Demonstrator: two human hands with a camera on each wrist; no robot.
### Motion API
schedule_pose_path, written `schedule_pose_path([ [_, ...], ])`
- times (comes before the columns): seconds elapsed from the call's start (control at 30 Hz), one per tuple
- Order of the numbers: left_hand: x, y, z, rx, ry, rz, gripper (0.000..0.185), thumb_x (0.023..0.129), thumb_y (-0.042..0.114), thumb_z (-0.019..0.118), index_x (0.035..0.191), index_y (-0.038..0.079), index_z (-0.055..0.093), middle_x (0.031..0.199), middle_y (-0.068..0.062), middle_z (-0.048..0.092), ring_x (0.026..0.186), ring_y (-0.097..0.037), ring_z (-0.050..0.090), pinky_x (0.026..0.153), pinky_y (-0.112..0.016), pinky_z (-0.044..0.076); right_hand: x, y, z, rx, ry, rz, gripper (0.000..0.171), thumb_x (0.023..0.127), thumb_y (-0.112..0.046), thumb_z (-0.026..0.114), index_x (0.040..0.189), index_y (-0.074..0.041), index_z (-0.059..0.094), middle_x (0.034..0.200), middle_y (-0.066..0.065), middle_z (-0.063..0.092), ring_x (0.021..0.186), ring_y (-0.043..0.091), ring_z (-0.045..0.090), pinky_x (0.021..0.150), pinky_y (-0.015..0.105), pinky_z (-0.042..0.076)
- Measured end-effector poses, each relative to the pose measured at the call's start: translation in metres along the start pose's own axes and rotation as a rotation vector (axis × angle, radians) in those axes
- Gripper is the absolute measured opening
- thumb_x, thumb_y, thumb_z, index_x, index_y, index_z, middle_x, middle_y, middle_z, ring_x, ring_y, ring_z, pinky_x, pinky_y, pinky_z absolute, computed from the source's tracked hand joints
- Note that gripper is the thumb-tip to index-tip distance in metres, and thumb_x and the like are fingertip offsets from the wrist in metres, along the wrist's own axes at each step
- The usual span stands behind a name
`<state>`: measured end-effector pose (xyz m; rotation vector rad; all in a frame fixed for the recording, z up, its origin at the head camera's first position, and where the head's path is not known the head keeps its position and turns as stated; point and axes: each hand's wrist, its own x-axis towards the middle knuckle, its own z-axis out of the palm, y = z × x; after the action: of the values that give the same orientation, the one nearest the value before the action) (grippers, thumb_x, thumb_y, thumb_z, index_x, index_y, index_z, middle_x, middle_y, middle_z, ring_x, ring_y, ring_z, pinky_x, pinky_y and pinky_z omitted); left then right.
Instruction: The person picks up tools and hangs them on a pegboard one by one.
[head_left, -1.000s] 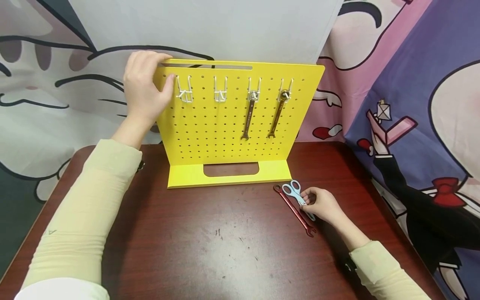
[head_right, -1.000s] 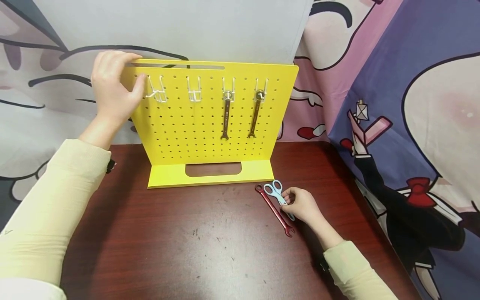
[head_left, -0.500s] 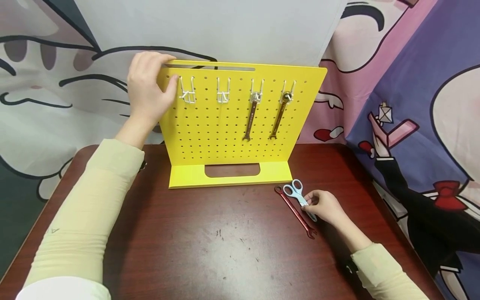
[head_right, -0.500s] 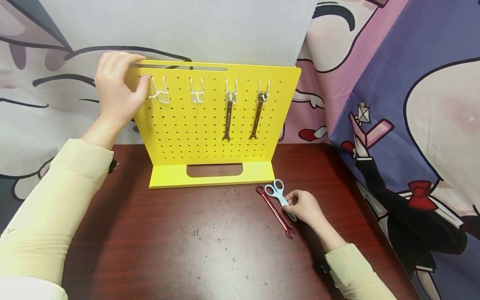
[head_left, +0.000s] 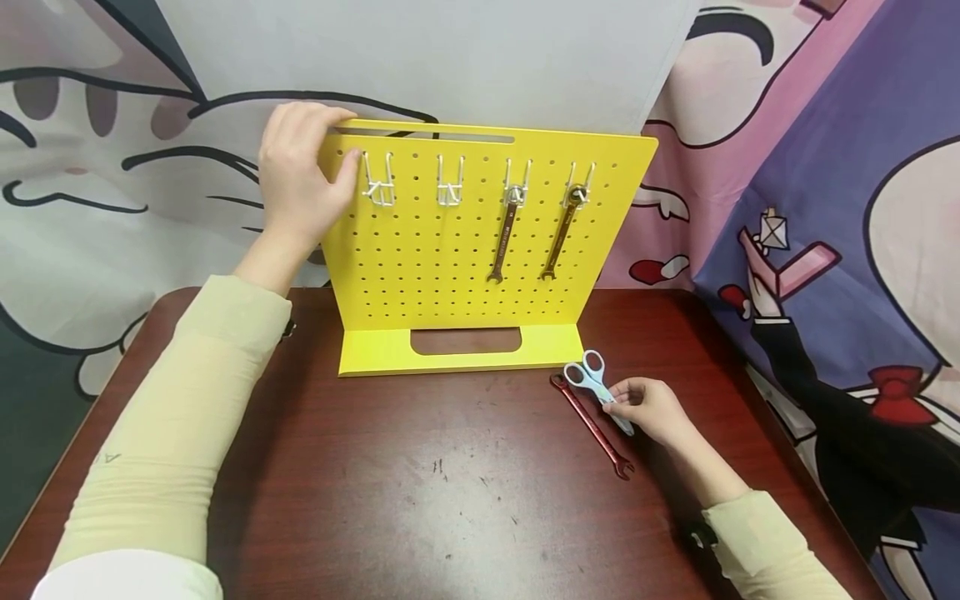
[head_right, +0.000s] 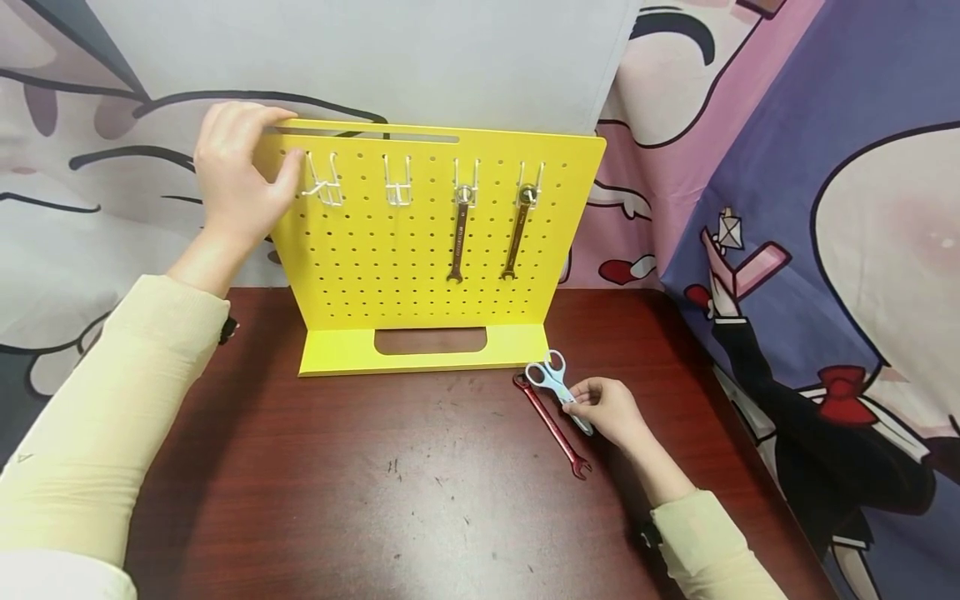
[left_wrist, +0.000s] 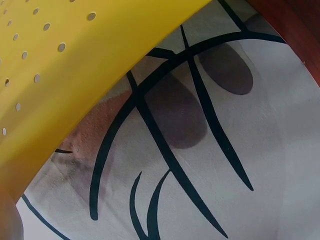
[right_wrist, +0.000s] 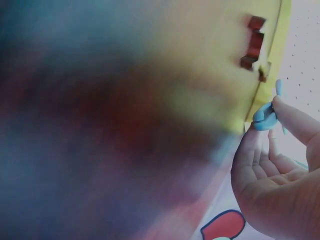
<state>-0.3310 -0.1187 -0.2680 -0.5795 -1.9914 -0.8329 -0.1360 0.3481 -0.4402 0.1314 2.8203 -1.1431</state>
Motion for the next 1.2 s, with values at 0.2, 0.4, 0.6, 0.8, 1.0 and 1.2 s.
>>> schedule_pose_path([
  [0.2,0.0,0.0,0.0,0.003,-0.002,0.004,0.032,0.099,0.015,0.066,0.127,0.003,0.072,0.125,-0.018,0.073,0.126,-0.037,0.06,0.119,-0.041,0.041,0.005,-0.017,0.004,0.038,-0.011,-0.009,0.025,0.086,-0.004,0.084,0.102,0.011,0.073,0.087,0.016,0.078,0.072,0.003,0.066,0.064,0.016,0.054],
  [0.4,-0.001,-0.003,-0.001,0.045,-0.018,0.051,0.034,0.102,0.017,0.062,0.129,-0.001,0.069,0.125,-0.022,0.071,0.125,-0.04,0.059,0.119,-0.041,0.04,0.012,-0.039,0.012,0.086,-0.008,-0.018,0.026,0.088,-0.005,0.083,0.105,0.011,0.073,0.091,0.018,0.079,0.074,0.003,0.067,0.063,0.017,0.054],
  [0.6,-0.001,-0.002,-0.001,0.051,-0.021,0.05,0.034,0.102,0.018,0.062,0.129,-0.001,0.069,0.125,-0.022,0.071,0.126,-0.04,0.059,0.12,-0.041,0.041,0.02,-0.056,0.024,0.136,-0.008,-0.037,0.025,0.089,-0.005,0.083,0.106,0.011,0.073,0.092,0.018,0.079,0.074,0.002,0.067,0.063,0.016,0.054],
  [0.8,0.0,0.001,0.0,0.018,-0.007,0.007,0.032,0.1,0.016,0.065,0.127,0.002,0.071,0.125,-0.019,0.073,0.127,-0.037,0.06,0.12,-0.04,0.04,0.026,-0.074,0.036,0.169,-0.016,-0.065,0.023,0.089,-0.004,0.082,0.104,0.011,0.073,0.088,0.016,0.078,0.074,0.004,0.066,0.064,0.016,0.054],
  [1.0,0.0,0.0,0.001,0.011,-0.007,-0.002,0.032,0.099,0.016,0.066,0.127,0.003,0.072,0.125,-0.018,0.073,0.128,-0.036,0.06,0.121,-0.038,0.04,0.03,-0.093,0.045,0.212,-0.029,-0.084,0.022,0.089,-0.004,0.082,0.104,0.01,0.074,0.088,0.015,0.078,0.074,0.003,0.066,0.063,0.017,0.054],
  [1.2,0.0,-0.003,0.001,0.055,-0.021,0.036,0.034,0.102,0.018,0.062,0.13,-0.001,0.069,0.126,-0.021,0.071,0.127,-0.038,0.059,0.12,-0.039,0.04,0.034,-0.11,0.058,0.259,-0.033,-0.096,0.022,0.089,-0.004,0.082,0.105,0.008,0.074,0.089,0.014,0.078,0.073,0.004,0.067,0.065,0.017,0.055],
])
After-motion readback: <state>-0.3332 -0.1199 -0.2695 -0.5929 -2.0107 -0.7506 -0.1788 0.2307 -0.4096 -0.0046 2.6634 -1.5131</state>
